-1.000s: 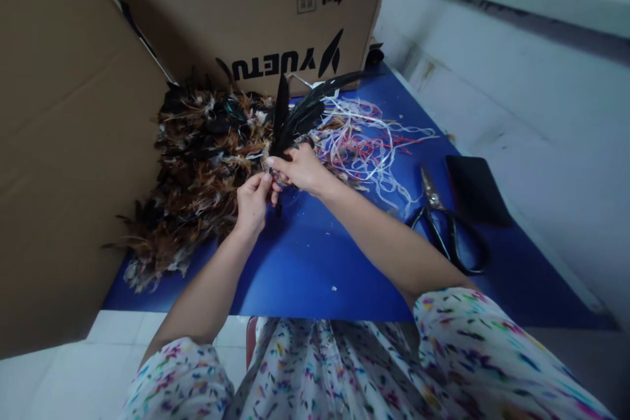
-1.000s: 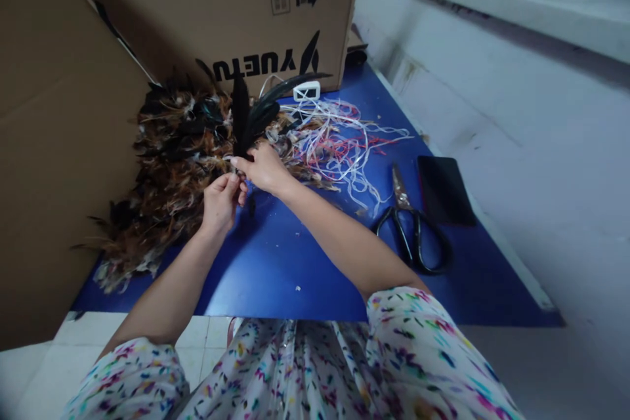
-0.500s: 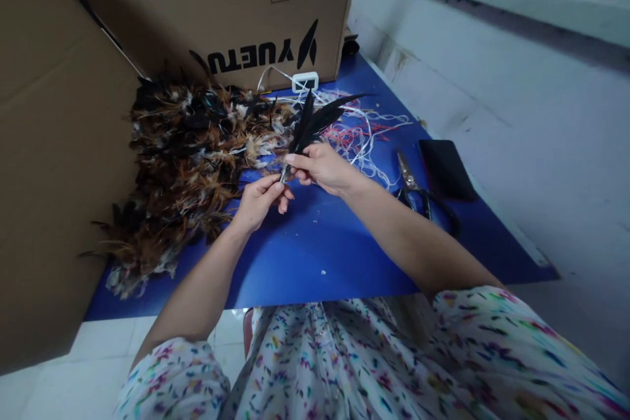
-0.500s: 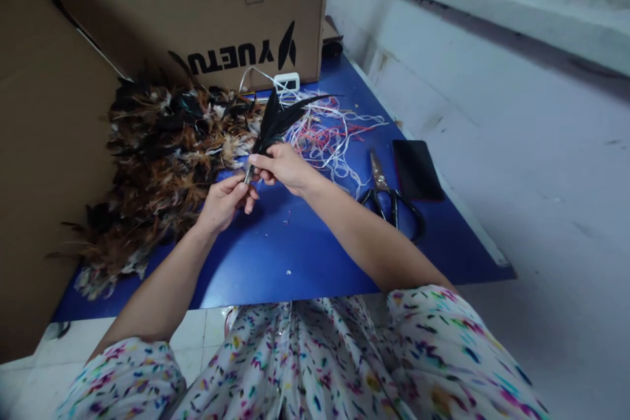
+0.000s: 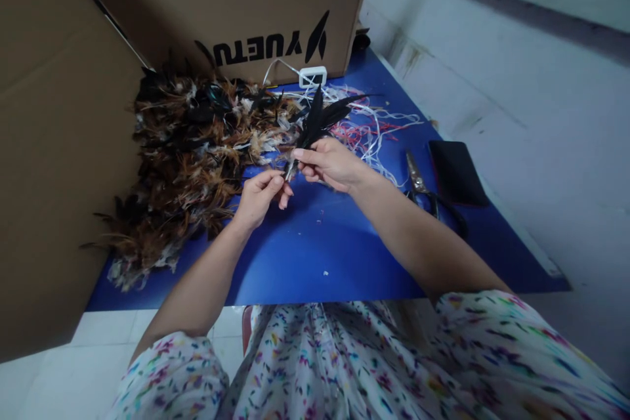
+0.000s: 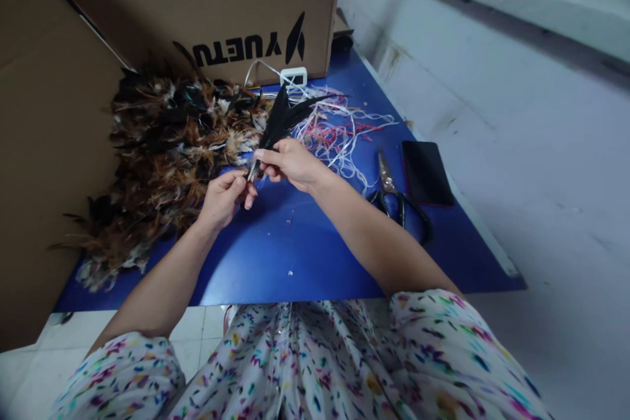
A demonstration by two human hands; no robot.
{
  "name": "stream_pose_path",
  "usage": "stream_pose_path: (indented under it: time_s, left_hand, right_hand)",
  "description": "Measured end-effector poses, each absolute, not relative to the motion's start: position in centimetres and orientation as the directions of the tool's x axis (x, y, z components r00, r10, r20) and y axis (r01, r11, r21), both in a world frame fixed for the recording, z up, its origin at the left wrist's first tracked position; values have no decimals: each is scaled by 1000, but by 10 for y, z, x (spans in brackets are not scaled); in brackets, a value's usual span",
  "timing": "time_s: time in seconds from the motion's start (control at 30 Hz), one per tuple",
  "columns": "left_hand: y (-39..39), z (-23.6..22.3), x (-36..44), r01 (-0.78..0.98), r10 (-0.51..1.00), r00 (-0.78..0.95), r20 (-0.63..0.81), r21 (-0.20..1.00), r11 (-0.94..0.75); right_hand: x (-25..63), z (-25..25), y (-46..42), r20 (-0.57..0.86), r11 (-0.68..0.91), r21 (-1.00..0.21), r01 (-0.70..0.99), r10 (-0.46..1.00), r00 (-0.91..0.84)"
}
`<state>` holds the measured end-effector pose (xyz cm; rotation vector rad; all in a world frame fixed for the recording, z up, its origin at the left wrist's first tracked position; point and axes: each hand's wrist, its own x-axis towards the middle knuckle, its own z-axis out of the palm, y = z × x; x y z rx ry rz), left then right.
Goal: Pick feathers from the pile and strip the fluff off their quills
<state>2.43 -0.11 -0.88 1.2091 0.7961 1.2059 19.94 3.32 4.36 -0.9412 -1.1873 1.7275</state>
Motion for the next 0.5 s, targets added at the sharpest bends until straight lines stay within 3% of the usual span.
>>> stream_pose_path:
  time_s: [0.2,0.5]
  left_hand:
    - [1,-9,21,-218,973,182,141,971,-99]
    - [1,-4,20,-165,991,86,102,982,-87]
  right_hand:
    - [203,42,34,-139,-237,-954,-186,893,-427]
    - [207,47,37,-132,-190,-960,-208,956,-261]
